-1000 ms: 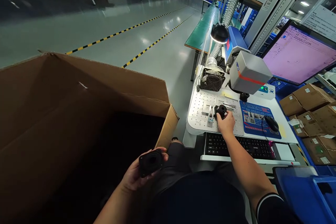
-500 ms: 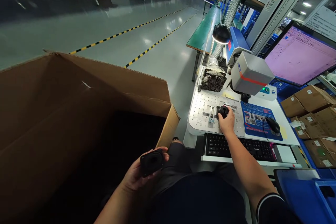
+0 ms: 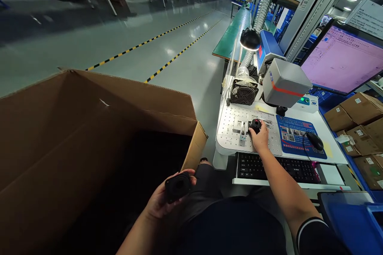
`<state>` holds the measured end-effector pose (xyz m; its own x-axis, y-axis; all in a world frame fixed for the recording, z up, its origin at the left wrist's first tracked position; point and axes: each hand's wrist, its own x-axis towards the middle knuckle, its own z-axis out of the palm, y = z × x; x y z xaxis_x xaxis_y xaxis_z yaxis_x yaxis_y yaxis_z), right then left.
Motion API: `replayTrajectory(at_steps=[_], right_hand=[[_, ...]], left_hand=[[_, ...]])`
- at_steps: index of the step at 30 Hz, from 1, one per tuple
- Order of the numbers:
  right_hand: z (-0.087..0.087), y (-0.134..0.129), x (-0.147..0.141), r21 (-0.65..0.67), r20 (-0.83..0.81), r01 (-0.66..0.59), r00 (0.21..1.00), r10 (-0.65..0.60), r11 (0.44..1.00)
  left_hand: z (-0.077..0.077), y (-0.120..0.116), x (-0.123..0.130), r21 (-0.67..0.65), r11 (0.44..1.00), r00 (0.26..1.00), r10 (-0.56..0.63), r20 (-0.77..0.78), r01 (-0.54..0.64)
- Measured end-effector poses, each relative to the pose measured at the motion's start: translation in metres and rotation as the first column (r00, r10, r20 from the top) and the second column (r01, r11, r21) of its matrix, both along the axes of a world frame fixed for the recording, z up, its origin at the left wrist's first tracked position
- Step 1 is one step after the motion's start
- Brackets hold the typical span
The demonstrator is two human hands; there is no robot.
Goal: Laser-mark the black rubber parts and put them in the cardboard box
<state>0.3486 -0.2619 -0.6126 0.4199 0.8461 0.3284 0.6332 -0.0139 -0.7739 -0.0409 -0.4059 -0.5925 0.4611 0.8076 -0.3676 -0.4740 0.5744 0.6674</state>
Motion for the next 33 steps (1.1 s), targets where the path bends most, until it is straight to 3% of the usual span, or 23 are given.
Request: replayTrajectory(at_steps=[10,25,29,33], right_hand=[[-0.009,-0.014,0.007,-0.014,-0.006,0.018,1.0,-0.018,1.0],[-0.004,-0.016,0.008,-0.054,-0.081,0.011,0.997,-0.015,0.998],[0.012,-0.047,0.016,0.029,-0.108,0.019,0.994,-0.016,0.999],[0.015,-0.111,0.025,0.108,-0.079,-0.002,0.997,0.011,0.994]], left_hand=[[-0.004,0.001,-0.001,-0.024,1.0,1.0,0.001,0.001,-0.001],[-0.009,-0.003,-0.003,-0.059,0.998,0.999,0.02,0.043,-0.018],[-0.005,-0.003,-0.001,-0.069,0.997,1.0,0.017,0.019,-0.016],[0.0,-0.001,0.002,-0.111,0.994,1.0,0.023,0.003,-0.023]])
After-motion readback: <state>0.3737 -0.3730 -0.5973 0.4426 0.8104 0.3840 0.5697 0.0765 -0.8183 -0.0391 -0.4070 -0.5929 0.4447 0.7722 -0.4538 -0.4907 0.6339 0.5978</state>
